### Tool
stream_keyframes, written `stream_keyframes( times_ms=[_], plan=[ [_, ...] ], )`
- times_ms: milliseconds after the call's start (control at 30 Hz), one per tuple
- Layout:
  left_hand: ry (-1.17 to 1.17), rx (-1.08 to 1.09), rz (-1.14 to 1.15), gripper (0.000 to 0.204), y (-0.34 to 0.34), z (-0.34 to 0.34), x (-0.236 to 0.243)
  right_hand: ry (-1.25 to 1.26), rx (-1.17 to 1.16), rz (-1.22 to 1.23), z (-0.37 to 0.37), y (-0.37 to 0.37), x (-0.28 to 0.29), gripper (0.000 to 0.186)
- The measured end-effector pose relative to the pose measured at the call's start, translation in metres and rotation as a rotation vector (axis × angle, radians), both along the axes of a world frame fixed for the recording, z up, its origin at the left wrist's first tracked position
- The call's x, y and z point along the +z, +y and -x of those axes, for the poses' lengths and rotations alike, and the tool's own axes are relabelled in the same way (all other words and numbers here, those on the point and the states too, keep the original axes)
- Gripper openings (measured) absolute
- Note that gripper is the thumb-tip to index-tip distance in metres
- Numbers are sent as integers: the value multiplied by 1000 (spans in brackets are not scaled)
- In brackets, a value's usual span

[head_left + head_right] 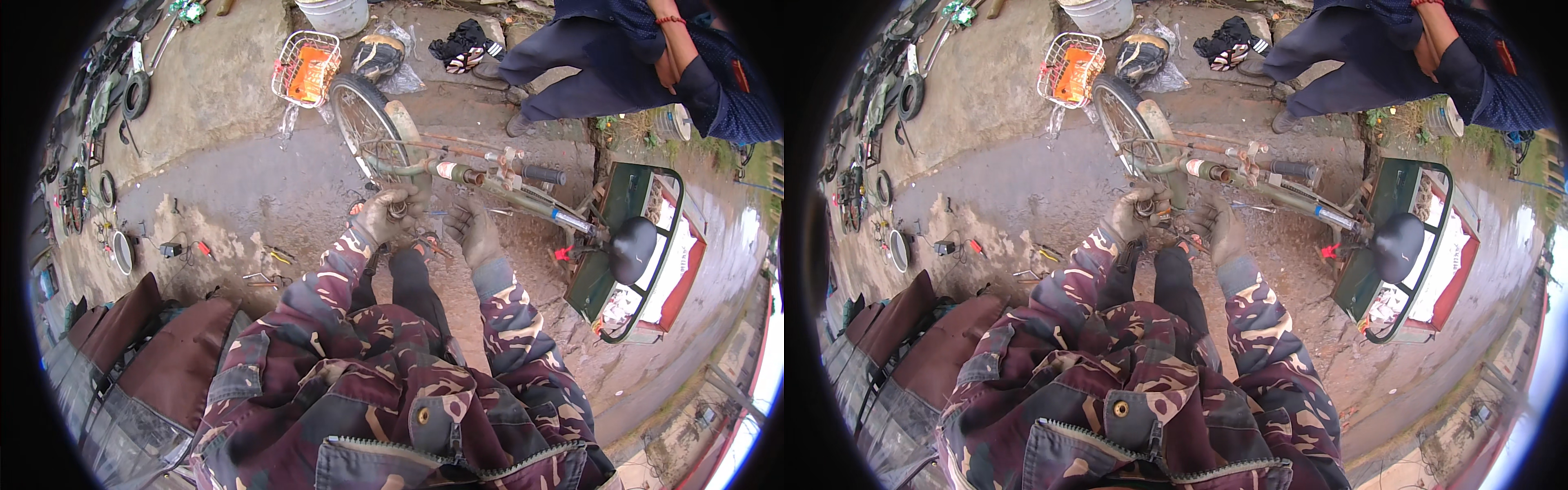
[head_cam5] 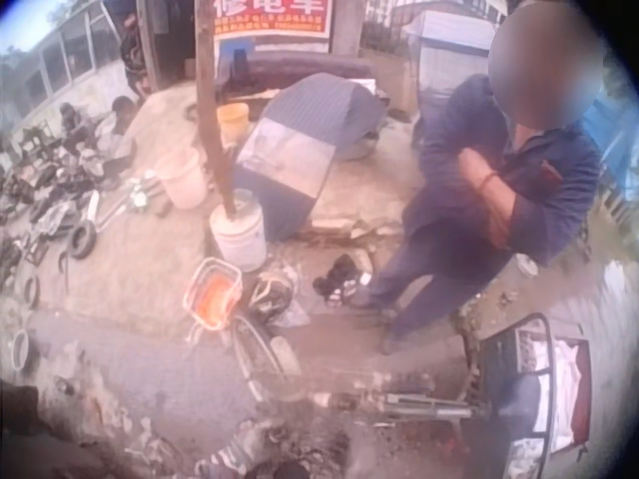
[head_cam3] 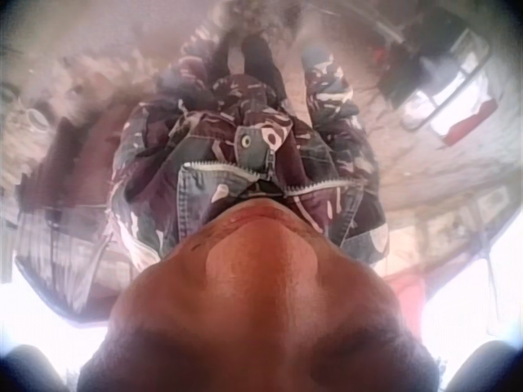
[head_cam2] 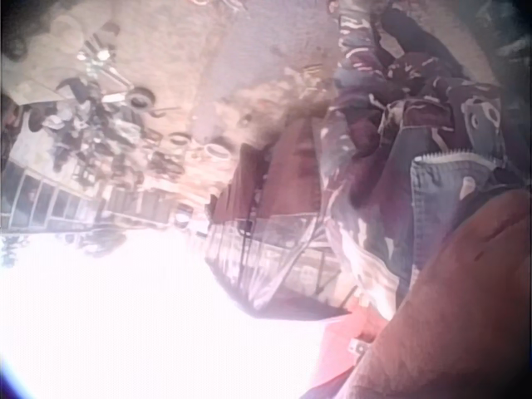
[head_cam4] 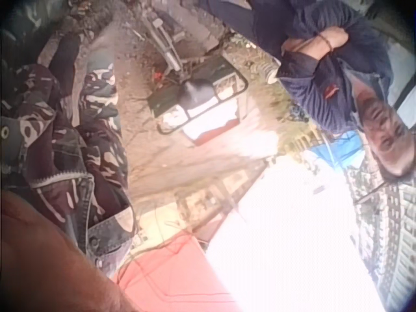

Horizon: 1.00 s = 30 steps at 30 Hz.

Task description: The person removes the handlebar assembly from a bicycle using a hammer and wrench, then reattaches it and tightens the stem. The person also uses a wrench to adjust the front wheel axle nuts.

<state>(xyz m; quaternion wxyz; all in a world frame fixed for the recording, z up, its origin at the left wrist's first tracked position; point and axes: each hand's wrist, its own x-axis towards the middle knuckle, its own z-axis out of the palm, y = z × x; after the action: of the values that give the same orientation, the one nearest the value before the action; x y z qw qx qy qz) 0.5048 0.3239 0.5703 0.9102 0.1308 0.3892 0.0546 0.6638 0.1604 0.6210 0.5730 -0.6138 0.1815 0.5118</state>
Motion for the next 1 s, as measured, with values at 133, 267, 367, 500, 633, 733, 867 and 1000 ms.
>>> stream_keyframes(
  times_ms=[133, 267, 367, 500, 633, 733, 867, 1000],
  plan=[
    [0, -39, -76, 29, 14, -13, -25, 278, -268, -92, -24, 19, -38, 69],
    [248, -249, -428, 34, 20, -42, -44, 374, -499, -57, -37, 44, -57, 69],
    [347, -426, -1175, 45, 22, -63, -46, 320, -536, -11, -42, 53, -68, 62],
    [440, -823, -1516, 52, 35, -82, -35, 388, -532, 25, -49, 50, -78, 45],
    [380, -1048, -1600, 51, 48, -94, -26, 481, -490, -36, -53, 40, -81, 43],
    [371, -1151, -1689, 50, 53, -102, -26, 438, -414, -76, -50, 33, -77, 45],
    [343, -1167, -1719, 47, 57, -108, -29, 444, -421, -28, -45, 35, -65, 55],
    [325, -1258, -1654, 48, 64, -110, -32, 446, -462, 4, -41, 51, -58, 70]
  ],
)
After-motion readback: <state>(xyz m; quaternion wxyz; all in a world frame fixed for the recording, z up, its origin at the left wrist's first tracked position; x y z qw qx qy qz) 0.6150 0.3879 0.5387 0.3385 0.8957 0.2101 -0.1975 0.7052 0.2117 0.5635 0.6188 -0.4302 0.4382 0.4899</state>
